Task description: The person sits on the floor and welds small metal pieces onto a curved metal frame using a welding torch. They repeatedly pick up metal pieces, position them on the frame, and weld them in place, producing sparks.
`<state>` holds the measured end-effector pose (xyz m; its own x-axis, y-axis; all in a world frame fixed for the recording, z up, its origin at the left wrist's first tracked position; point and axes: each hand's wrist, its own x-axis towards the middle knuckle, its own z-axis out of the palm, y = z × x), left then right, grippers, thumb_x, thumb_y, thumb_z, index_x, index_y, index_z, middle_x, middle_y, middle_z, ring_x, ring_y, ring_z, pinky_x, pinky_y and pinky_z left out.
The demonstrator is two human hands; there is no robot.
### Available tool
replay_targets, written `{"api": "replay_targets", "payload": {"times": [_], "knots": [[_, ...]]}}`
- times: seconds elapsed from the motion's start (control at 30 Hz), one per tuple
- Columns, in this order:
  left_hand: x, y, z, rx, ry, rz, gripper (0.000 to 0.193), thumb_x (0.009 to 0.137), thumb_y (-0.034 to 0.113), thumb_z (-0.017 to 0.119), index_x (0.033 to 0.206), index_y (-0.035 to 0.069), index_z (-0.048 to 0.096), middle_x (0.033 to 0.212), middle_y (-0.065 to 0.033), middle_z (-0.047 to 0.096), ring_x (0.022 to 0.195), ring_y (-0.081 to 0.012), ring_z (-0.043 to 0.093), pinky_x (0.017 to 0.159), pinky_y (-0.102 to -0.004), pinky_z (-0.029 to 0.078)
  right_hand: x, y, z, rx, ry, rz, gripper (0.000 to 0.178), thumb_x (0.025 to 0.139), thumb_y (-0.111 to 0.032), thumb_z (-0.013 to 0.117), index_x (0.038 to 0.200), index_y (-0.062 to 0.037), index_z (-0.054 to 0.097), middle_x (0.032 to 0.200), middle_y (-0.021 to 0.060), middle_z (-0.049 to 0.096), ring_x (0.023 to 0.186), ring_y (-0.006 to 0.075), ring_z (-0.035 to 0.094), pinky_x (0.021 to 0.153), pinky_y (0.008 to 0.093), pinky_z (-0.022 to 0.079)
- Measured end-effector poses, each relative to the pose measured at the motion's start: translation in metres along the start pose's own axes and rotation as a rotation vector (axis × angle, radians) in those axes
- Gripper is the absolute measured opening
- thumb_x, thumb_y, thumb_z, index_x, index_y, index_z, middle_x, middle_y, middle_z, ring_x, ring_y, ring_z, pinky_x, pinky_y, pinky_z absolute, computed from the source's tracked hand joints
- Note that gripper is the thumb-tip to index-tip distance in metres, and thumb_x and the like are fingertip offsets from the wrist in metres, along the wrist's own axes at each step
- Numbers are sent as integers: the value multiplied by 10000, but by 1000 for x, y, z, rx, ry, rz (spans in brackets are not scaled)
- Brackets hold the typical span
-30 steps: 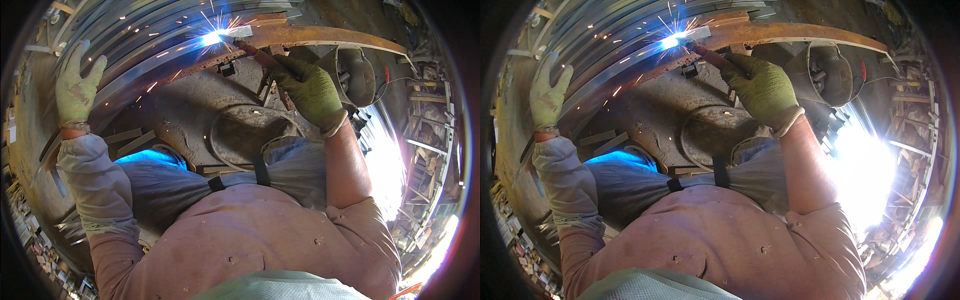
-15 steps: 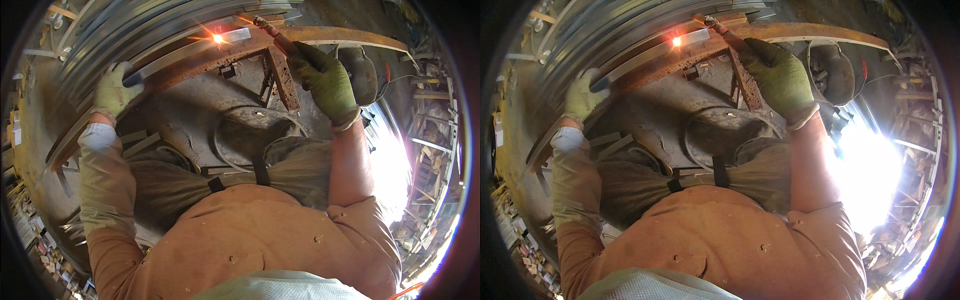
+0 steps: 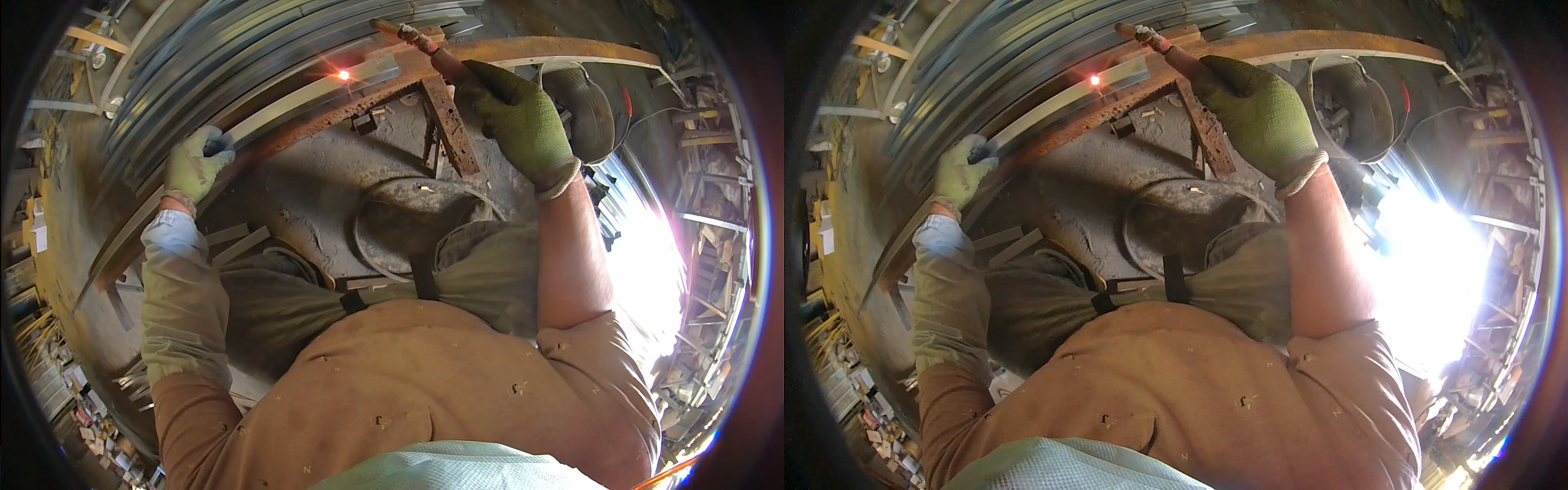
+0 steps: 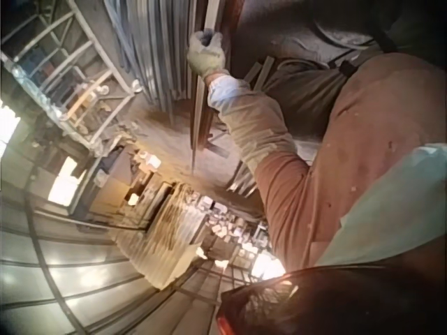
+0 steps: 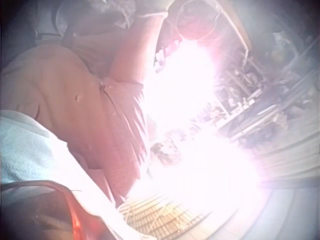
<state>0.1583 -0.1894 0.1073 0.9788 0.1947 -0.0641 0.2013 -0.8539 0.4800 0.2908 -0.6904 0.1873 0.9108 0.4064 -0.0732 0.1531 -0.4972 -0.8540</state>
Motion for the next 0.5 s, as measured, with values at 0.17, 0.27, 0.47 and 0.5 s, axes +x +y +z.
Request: {"api": "replay_targets", "payload": {"times": [0.17,0.27,0.47,0.5], "knots": [[11,-28,-3,-293,-109,-90,351,963,45,845,1301,33,752,1155,-73,817,1081,-203,760,975,-351,591,-3,2,-2,-29,-2,27,547,1132,-496,682,1484,-83,742,1363,208,800,1289,333,756,1109,412,552],[9,-35,1,-355,-106,-28,390,977,31,837,1354,25,734,1239,-85,795,1145,-205,740,1033,-351,580,-4,2,-3,-42,2,37,546,1127,-491,696,1491,-87,741,1370,199,802,1292,323,757,1115,407,552],[3,-22,6,-319,-90,-14,549,937,112,902,1431,6,687,1343,-126,759,1255,-230,711,1111,-378,552,-6,-1,-5,27,8,81,555,1122,-494,711,1502,-91,737,1360,184,811,1271,290,764,1114,401,555],[0,-13,6,-251,-74,-12,580,926,138,920,1440,8,684,1339,-130,762,1257,-232,712,1109,-379,553,-6,-1,-6,28,7,86,559,1121,-498,712,1503,-91,737,1359,182,812,1265,286,766,1111,399,557]]}}
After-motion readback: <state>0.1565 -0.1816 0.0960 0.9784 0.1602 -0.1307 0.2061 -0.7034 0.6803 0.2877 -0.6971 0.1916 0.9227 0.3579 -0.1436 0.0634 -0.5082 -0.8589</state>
